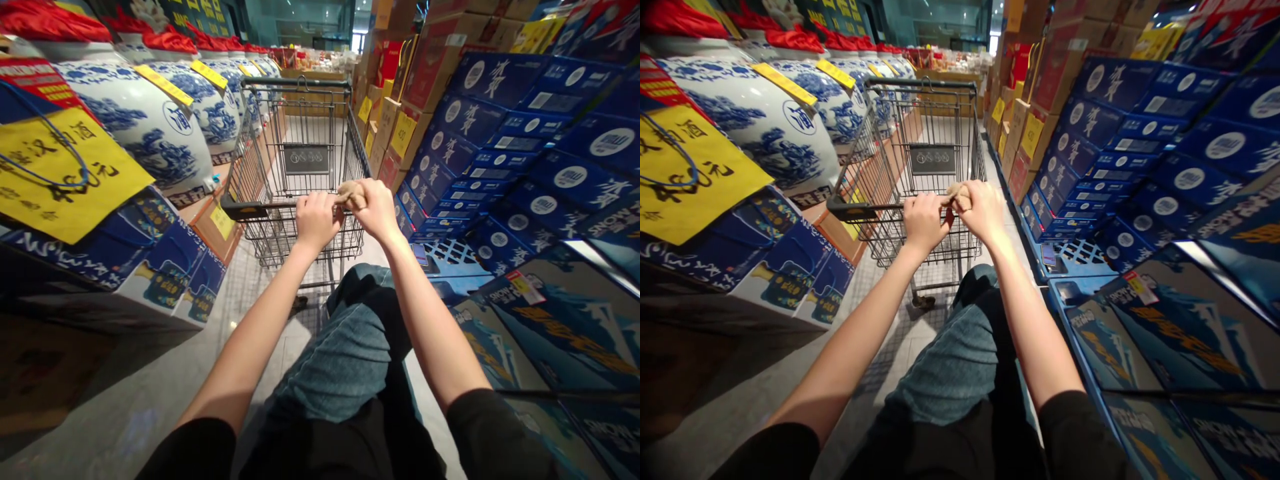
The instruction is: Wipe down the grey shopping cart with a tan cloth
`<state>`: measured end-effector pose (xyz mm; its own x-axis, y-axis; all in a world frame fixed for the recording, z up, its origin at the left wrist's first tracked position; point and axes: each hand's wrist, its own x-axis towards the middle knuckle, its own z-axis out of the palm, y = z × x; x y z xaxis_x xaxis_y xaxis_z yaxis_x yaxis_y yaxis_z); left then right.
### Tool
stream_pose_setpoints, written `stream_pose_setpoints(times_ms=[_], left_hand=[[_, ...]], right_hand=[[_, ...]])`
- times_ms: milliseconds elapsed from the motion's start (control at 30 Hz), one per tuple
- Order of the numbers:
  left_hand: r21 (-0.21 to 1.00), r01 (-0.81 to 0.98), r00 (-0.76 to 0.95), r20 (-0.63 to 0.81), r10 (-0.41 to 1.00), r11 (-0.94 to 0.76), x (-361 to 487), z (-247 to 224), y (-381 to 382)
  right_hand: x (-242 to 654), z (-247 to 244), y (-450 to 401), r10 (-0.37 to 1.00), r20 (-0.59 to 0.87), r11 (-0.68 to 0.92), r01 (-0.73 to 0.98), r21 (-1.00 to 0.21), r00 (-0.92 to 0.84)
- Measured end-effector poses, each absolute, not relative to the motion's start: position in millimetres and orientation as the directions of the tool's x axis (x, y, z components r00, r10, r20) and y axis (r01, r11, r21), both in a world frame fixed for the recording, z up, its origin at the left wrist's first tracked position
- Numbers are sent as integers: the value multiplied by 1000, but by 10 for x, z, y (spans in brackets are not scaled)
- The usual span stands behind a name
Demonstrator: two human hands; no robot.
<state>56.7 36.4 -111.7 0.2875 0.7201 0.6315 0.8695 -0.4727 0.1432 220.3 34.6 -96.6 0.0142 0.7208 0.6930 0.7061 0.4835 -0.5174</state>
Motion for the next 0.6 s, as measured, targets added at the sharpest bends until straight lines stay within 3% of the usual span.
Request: stream_pose_setpoints(times_ms=[100, 200, 333, 467, 533, 600], left_hand=[[164, 868, 275, 628, 728, -469, 551, -1123, 369], [193, 853, 265, 640, 722, -484, 553, -1145, 373], [216, 840, 256, 651, 715, -497, 573, -1158, 356], [211, 837, 259, 659, 706, -505, 586, -1147, 330], [205, 837, 266, 657, 706, -507, 586, -1144, 327], [202, 839, 270, 651, 710, -504, 583, -1146, 332]], right_hand=[[2083, -858, 406, 809, 586, 373, 808, -456, -43], [2042, -868, 470, 816, 577, 341, 772, -536, 41], [2071, -939, 533, 772, 598, 423, 527, -737, 215], [2184, -969, 583, 714, 648, 604, 236, -761, 265], [2241, -929, 589, 745, 643, 577, 310, -755, 178], [2254, -846, 588, 810, 583, 460, 552, -696, 61]])
